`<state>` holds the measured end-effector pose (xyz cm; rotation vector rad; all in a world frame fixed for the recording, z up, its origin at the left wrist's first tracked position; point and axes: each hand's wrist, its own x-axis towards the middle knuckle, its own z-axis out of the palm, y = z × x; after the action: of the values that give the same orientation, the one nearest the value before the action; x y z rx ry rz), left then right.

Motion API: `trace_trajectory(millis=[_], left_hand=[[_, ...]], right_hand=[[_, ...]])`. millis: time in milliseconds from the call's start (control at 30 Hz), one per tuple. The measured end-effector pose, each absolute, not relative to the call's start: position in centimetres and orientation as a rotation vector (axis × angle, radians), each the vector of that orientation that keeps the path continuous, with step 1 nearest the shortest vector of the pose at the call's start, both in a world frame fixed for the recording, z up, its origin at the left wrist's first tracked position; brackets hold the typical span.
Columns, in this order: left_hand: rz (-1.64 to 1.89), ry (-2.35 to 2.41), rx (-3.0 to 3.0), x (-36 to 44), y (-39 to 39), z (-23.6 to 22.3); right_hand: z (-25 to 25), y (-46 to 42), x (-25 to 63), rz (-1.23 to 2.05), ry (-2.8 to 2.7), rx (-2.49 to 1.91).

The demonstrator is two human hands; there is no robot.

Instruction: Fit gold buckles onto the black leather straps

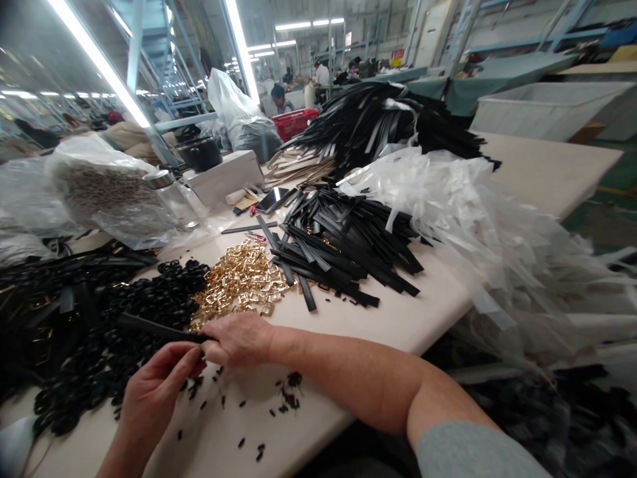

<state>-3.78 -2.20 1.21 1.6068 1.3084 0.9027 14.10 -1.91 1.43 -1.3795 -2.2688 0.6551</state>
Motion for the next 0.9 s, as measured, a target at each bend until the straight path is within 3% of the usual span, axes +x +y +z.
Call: trace_trajectory(millis=[900], left_hand=[[0.787,1.299,1.774,-5.0,-1.6,0.0]], right_hand=[[1.6,-2.3,13.7,0.566,-2.287,-1.458]])
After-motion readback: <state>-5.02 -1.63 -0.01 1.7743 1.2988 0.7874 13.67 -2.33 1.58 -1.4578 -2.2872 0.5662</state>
